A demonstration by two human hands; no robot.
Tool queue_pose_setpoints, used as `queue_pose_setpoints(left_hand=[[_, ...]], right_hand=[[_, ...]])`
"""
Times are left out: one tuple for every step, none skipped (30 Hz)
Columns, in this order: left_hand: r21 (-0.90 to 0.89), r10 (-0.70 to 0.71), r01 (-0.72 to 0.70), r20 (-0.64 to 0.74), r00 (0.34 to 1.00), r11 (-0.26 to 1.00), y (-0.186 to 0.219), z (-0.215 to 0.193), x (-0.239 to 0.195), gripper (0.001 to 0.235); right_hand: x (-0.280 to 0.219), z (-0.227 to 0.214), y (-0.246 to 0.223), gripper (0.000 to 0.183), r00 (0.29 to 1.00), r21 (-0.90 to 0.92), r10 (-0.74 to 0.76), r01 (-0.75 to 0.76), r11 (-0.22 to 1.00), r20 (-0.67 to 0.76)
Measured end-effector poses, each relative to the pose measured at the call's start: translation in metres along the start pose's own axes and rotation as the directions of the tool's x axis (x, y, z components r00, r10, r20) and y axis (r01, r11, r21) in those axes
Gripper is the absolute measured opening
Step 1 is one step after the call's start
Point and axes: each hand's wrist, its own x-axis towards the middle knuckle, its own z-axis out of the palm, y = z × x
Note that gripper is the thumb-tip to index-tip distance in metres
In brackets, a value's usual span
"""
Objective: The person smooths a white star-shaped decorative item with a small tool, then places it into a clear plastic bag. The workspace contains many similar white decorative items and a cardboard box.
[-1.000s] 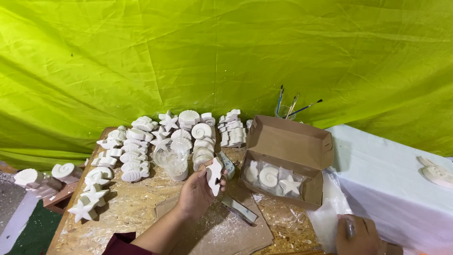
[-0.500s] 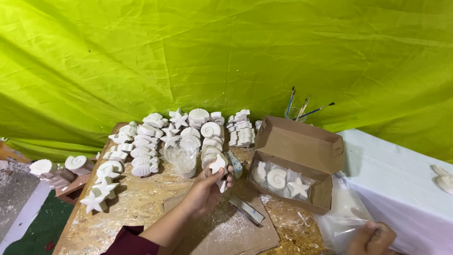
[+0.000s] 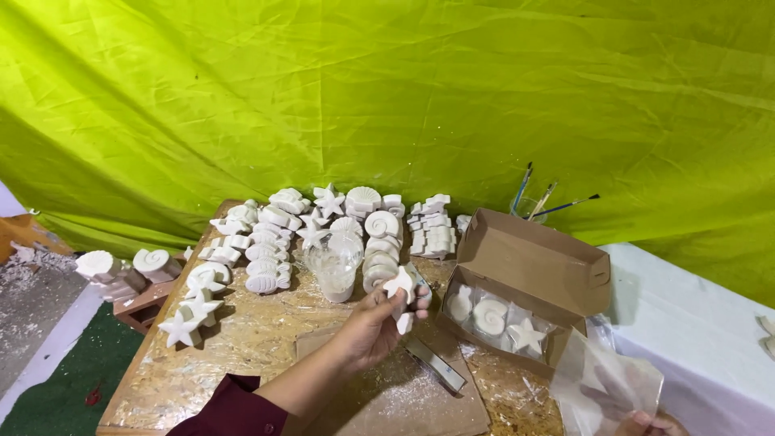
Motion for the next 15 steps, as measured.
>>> queue_pose_setpoints(left_hand=[[-0.003,0.003,-0.003,-0.002,1.000,1.000,0.001,0.001,-0.001,0.035],[-0.008,-0.024,0.024,-0.003,1.000,1.000,0.002,0.002,-0.001,0.046],[-0.013,-0.050,0.050,-0.005,0.999,0.999,0.003,0.003,-0.002,0.058],[-0.013,-0.045,0.045,-0.004,0.999,0.999,0.002,0.001,-0.002,0.058],[0.048,-0.048,0.045,0.047,0.998,0.998,0.001,0.000,-0.002,0.058],[0.108,-0.058,0.047,0.093,0.994,0.993,0.000,-0.001,-0.002,0.059],[0.109,-0.057,0.047,0.092,0.994,0.993,-0.001,-0.001,-0.002,0.059],[0.159,-0.066,0.044,0.134,0.989,0.986,-0.004,-0.001,-0.004,0.055],[0.209,-0.076,0.038,0.176,0.982,0.977,-0.006,-0.002,-0.005,0.050],[0.211,-0.079,0.041,0.175,0.981,0.977,-0.011,-0.008,-0.005,0.050],[0.194,-0.110,0.071,0.197,0.974,0.978,-0.016,-0.015,-0.004,0.048],[0.179,-0.135,0.096,0.220,0.966,0.979,-0.019,-0.021,-0.003,0.046],[0.181,-0.133,0.094,0.220,0.966,0.979,-0.017,-0.020,-0.002,0.046],[0.182,-0.157,0.119,0.212,0.965,0.976,-0.017,-0.019,-0.003,0.046],[0.183,-0.181,0.145,0.204,0.962,0.972,-0.017,-0.019,-0.004,0.046]], right_hand=[[-0.001,0.008,0.024,0.098,1.000,-0.002,0.004,-0.004,1.000,-0.001],[0.000,0.017,0.047,0.087,0.977,-0.196,-0.197,0.178,0.964,-0.081],[0.002,0.027,0.070,0.076,0.909,-0.394,-0.400,0.326,0.859,-0.119],[0.020,0.044,0.105,0.064,0.802,-0.579,-0.588,0.431,0.692,-0.105],[0.036,0.064,0.142,0.053,0.664,-0.734,-0.746,0.483,0.477,-0.047],[0.048,0.088,0.183,0.042,0.506,-0.847,-0.861,0.476,0.235,0.045],[0.077,0.102,0.184,0.031,0.341,-0.911,-0.925,0.411,-0.016,0.169],[0.102,0.118,0.189,0.019,0.182,-0.922,-0.931,0.291,-0.256,0.316],[0.127,0.135,0.199,0.008,0.043,-0.876,-0.880,0.128,-0.464,0.473],[0.129,0.122,0.199,0.008,0.041,-0.878,-0.882,0.127,-0.462,0.470],[0.132,0.108,0.199,0.016,0.296,-0.898,-0.869,0.323,-0.298,0.395],[0.137,0.095,0.197,0.024,0.539,-0.886,-0.769,0.458,-0.075,0.345],[0.147,0.122,0.210,0.024,0.539,-0.884,-0.768,0.462,-0.075,0.347],[0.152,0.149,0.224,0.017,0.506,-0.881,-0.820,0.472,0.006,0.266],[0.158,0.175,0.238,0.011,0.473,-0.870,-0.862,0.486,0.086,0.179]])
